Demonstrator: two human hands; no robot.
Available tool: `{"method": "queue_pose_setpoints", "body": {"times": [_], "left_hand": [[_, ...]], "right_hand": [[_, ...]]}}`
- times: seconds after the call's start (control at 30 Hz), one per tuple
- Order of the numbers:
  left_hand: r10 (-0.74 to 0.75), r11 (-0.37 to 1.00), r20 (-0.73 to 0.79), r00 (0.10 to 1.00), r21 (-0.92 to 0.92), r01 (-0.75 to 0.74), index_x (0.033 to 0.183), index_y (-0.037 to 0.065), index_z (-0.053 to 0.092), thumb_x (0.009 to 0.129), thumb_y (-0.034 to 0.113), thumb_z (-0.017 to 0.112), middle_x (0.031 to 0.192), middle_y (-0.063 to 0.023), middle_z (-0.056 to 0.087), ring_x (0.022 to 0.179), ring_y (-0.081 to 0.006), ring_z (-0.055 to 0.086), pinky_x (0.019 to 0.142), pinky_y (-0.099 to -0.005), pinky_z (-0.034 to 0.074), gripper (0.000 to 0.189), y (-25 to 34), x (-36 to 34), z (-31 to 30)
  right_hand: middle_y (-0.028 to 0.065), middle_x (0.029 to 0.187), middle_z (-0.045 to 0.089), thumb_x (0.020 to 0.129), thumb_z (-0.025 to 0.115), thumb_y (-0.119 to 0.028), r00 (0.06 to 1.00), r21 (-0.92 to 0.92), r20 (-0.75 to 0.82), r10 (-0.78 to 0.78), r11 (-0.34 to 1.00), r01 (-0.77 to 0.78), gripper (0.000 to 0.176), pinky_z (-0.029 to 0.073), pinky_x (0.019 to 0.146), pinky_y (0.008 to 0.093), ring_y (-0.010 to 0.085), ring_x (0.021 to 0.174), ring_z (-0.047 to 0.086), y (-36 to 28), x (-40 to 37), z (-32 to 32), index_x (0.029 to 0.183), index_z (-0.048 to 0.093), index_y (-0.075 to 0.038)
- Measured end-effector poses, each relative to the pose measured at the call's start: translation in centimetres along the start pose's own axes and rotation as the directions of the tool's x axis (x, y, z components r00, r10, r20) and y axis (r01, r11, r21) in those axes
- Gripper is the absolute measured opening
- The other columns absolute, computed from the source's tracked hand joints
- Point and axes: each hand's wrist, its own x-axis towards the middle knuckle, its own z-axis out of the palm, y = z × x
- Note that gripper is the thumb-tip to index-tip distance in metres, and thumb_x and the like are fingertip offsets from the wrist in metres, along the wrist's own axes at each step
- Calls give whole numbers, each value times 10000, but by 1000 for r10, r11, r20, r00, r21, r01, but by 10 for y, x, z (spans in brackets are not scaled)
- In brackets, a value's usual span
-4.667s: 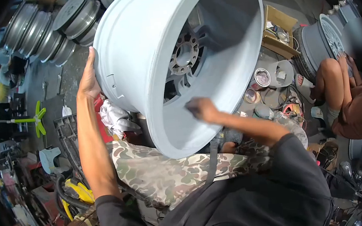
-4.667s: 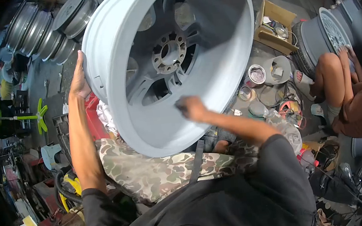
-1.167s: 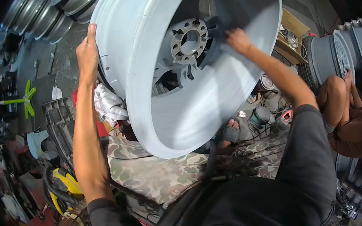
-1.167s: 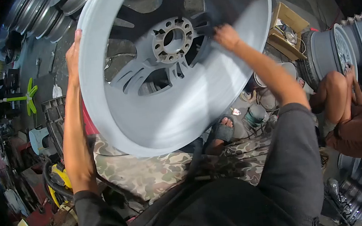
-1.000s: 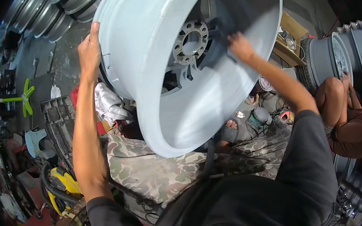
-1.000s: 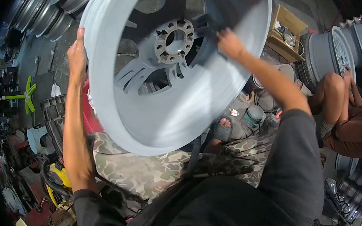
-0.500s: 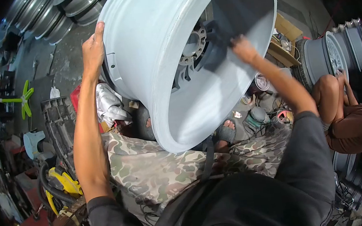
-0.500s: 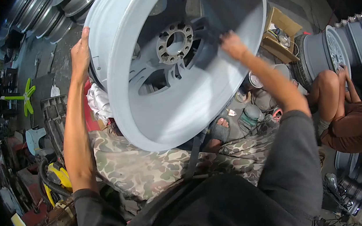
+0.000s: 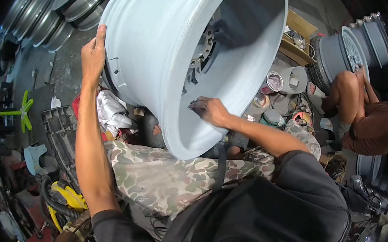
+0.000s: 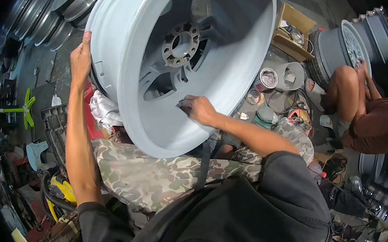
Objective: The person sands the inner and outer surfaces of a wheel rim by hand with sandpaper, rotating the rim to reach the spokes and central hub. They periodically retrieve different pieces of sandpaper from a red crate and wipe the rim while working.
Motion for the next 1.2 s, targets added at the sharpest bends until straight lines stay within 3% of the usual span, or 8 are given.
{"method": "queue_pose_setpoints", "body": {"times": [0.23,0.27,0.67,0.83,0.93,0.97,1.07,1.2], "left_hand": [[56,998,-54,997,6,-55,977,-64,752,926,680,557,817,-102,706,779,-160,625,762,-301,494,771,1,0,-1],[23,1000,-28,999,-6,-24,980,-62,753,928,680,556,824,-104,708,781,-159,626,765,-302,496,769,3,-2,-1],[-15,993,24,1000,-115,18,993,-82,728,950,645,556,811,-81,695,783,-140,617,759,-283,492,748,6,-3,2],[48,999,-29,998,-24,-48,1030,-76,736,945,623,582,834,-86,705,810,-139,616,772,-286,492,721,1,4,1],[30,999,-15,999,17,-30,1032,-75,735,939,626,589,846,-100,712,821,-151,624,785,-288,491,722,1,5,-4],[27,1000,-10,1000,11,-27,1032,-75,735,939,626,589,846,-100,712,821,-151,624,785,-288,491,722,2,4,-2],[28,999,-63,998,21,-27,1034,-57,739,932,624,599,849,-113,716,819,-162,632,796,-293,492,703,4,6,-2],[150,981,-146,978,142,-129,1087,17,748,937,569,623,921,-123,739,896,-192,670,847,-320,504,585,-8,19,1]], "right_hand": [[113,1237,633,902,580,-248,1000,-770,-15,15,637,-21,294,432,1016,441,284,1162,568,200,84,-142,1113,689,-75],[98,1162,639,935,562,-268,956,-882,272,-105,371,292,288,442,935,410,267,1062,582,189,103,-177,1128,665,-81],[146,1180,680,861,512,-115,980,-389,199,29,920,52,312,452,1054,387,301,1160,604,76,24,-15,1094,708,-43],[182,1165,673,864,577,-187,940,-776,310,-142,534,337,300,512,968,432,352,1141,610,199,82,-106,1099,705,-53],[171,1155,670,888,599,-248,964,-700,68,259,701,-139,211,471,957,478,350,1059,618,173,129,-210,983,707,-94],[146,1217,655,870,603,-220,980,-711,144,-136,675,198,168,465,974,480,323,1098,611,207,126,-232,930,705,-100],[131,1262,638,855,602,-195,936,-902,352,-5,265,341,169,454,1017,467,306,1129,600,171,105,-252,938,717,-103],[199,1123,680,830,550,-56,999,-619,22,-33,785,39,272,467,1039,419,350,1122,622,176,13,-87,1041,721,-34]]}}
